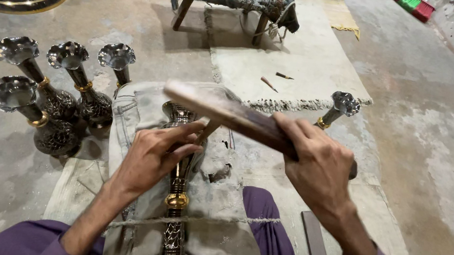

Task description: The person sits on the workshop floor holding a small steel punch against the neck of a brass vase and strikes the punch with a wooden mallet, working repeated blows around the vase's surface to shape and decorate it. Finished and in-progress vases sit on the cloth beside them.

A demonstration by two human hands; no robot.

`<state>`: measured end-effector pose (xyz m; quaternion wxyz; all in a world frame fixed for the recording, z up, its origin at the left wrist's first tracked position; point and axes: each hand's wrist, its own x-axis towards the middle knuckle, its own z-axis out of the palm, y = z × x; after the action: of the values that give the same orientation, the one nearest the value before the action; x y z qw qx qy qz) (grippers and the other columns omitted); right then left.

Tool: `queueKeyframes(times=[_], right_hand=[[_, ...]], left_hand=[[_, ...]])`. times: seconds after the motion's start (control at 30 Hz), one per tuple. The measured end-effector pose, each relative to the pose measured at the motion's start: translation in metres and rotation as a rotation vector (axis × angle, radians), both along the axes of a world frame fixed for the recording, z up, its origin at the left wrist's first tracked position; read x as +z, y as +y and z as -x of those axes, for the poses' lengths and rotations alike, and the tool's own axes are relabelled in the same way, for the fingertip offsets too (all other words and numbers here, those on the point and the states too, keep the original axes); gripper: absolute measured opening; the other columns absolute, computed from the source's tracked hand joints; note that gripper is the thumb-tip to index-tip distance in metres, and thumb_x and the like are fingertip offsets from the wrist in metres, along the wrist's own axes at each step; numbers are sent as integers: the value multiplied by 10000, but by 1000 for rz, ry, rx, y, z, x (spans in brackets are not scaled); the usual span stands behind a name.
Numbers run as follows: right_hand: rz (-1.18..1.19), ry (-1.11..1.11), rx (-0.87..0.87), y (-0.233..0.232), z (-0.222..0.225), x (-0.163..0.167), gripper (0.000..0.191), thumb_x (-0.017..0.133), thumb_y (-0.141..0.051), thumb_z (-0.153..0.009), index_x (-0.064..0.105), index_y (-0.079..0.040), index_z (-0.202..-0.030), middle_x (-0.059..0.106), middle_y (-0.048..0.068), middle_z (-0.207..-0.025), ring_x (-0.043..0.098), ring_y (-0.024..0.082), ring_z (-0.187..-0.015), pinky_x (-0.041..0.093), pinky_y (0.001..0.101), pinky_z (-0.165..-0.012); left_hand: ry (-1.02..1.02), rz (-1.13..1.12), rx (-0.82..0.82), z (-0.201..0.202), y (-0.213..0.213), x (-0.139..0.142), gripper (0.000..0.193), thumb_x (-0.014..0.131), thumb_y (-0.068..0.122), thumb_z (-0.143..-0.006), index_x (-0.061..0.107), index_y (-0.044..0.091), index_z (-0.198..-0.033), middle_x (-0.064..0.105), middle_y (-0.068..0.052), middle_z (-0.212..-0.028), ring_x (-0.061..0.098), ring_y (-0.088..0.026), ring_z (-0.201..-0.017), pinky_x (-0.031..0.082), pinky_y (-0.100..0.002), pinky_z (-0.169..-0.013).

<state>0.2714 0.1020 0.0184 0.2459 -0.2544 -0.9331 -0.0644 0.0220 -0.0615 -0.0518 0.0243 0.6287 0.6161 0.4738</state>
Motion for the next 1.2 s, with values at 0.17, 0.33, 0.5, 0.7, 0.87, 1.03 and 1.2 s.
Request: queueKeyframes(times=[0.17, 0.33, 0.5, 0.7, 0.87, 1.03, 1.2], right_hand=[[565, 366, 83, -2, -7, -21, 525, 671, -38, -831, 588, -166, -1333, 686, 71, -816, 647, 198, -604, 544, 344, -522], [455, 496, 203, -6, -16, -30, 481, 662, -16, -835, 588, -105, -1302, 662, 59, -899, 652, 152, -733, 544, 358, -621], [247, 120, -21, -4, -19, -39, 337, 720, -75, -913, 655, -143, -1236, 724, 29, -869, 644, 117, -579, 527, 328, -499], [678, 492, 212, -10, -25, -63, 514, 648, 21, -857, 539, -117, -1340, 667, 43, -860, 655, 133, -698, 591, 303, -585], [648, 614, 206, -17, -23, -89, 474, 639, 48, -908, 537, -130, -1335, 659, 59, -974, 652, 161, -812, 615, 336, -698], [532, 584, 2, -25, -26, -101, 438, 683, -27, -879, 561, -164, -1277, 694, 80, -929, 673, 176, -722, 559, 346, -571], [542, 89, -246, -17, -31, -94, 480, 617, -27, -874, 551, -236, -1301, 737, 83, -886, 731, 213, -670, 617, 358, -560]], left_hand=[[4, 49, -13, -1, 0, 9, 433, 722, 261, -901, 676, 151, -1318, 783, -99, -1113, 795, -212, -850, 651, -373, -748], [31, 54, -51, 2, -2, 13, 426, 718, 262, -905, 683, 144, -1313, 779, -92, -1153, 789, -218, -898, 642, -373, -767], [93, 87, -60, 4, 2, 14, 405, 702, 263, -907, 697, 184, -1305, 779, -69, -1147, 787, -198, -849, 657, -369, -747], [219, 374, -96, 3, 11, 27, 411, 683, 274, -889, 687, 287, -1300, 813, -10, -898, 689, -159, -566, 599, -362, -538], [253, 440, -187, 5, 21, 36, 464, 648, 243, -892, 645, 323, -1349, 797, 13, -930, 657, -136, -539, 567, -355, -468], [300, 308, -242, 9, 19, 38, 467, 670, 253, -892, 644, 272, -1359, 790, -34, -866, 671, -138, -599, 560, -364, -525], [263, 572, -163, 6, 18, 34, 435, 636, 263, -941, 597, 306, -1372, 798, 5, -919, 697, -176, -598, 603, -352, -553]])
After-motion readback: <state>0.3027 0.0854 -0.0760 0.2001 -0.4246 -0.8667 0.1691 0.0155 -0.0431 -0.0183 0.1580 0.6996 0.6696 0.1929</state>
